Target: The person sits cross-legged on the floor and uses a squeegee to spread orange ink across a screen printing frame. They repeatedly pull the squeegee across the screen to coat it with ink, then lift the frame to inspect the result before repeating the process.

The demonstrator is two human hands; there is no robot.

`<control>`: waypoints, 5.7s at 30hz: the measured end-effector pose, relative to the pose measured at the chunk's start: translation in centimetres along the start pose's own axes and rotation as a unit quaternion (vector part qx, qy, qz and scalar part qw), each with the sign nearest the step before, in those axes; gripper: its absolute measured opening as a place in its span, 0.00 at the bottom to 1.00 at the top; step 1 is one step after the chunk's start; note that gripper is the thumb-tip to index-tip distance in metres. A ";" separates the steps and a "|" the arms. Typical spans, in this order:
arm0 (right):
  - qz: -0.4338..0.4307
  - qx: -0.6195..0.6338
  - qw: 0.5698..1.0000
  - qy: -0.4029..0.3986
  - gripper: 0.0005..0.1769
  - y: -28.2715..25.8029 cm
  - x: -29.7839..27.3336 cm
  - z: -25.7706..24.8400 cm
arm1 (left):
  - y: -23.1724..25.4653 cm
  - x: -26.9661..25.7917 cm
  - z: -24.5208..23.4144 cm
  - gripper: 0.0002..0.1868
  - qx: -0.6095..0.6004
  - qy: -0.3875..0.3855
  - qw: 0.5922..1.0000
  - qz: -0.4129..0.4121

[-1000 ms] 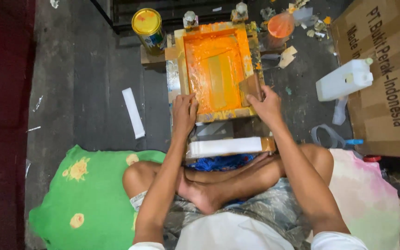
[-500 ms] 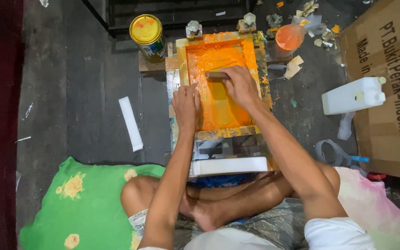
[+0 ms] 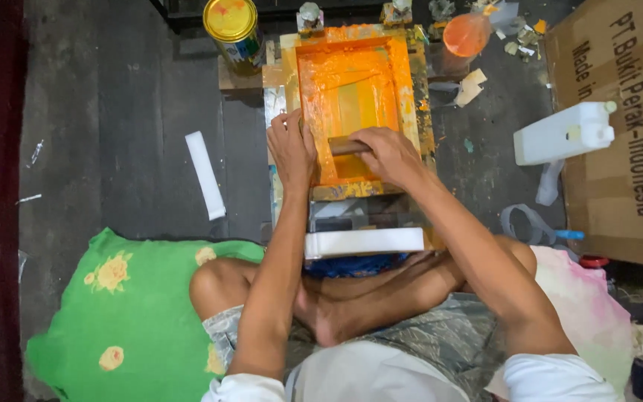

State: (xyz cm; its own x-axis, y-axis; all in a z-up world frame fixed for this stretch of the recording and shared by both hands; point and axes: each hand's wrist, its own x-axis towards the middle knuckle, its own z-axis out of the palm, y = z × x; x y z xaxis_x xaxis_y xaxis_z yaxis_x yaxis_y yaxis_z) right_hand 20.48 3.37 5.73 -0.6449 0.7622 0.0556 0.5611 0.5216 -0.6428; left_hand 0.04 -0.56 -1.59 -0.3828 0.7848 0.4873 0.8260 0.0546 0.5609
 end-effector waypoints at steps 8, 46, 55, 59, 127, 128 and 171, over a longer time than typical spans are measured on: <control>-0.005 -0.008 0.999 -0.047 0.10 -2.2 -4.2 -1.0 | 1.3 -2.7 -2.3 0.13 -0.001 -0.045 0.999 -0.024; 0.026 0.156 0.982 0.103 0.19 6.4 5.7 0.5 | -0.7 1.5 0.9 0.24 0.012 -0.119 0.981 -0.153; 0.051 0.191 0.978 0.074 0.15 1.0 -2.4 0.6 | -0.3 -1.3 -0.7 0.25 0.015 -0.142 0.976 -0.165; 0.078 0.195 0.977 0.046 0.14 -0.1 -4.6 0.6 | -0.6 -3.5 -1.2 0.25 -0.005 -0.112 0.984 -0.139; 0.100 0.181 0.978 0.010 0.40 0.9 -4.2 -0.2 | -0.7 -3.9 -1.5 0.36 -0.095 -0.282 0.955 0.020; 0.092 0.188 0.978 0.004 0.40 1.5 -3.4 -0.2 | -0.7 -3.2 -1.3 0.36 -0.107 -0.272 0.956 0.012; 0.038 0.113 0.973 0.196 0.24 0.7 -7.4 4.1 | -0.5 -7.4 -2.0 0.19 -0.103 -0.235 0.966 -0.024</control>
State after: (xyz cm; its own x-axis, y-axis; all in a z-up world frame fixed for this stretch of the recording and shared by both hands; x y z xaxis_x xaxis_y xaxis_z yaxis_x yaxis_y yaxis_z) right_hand 23.50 -3.48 1.69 -0.3347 0.9057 0.2602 0.4420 0.3948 -0.8055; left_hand 1.64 -7.66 -4.12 -0.1479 0.9809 0.1266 0.6939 0.0117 0.7200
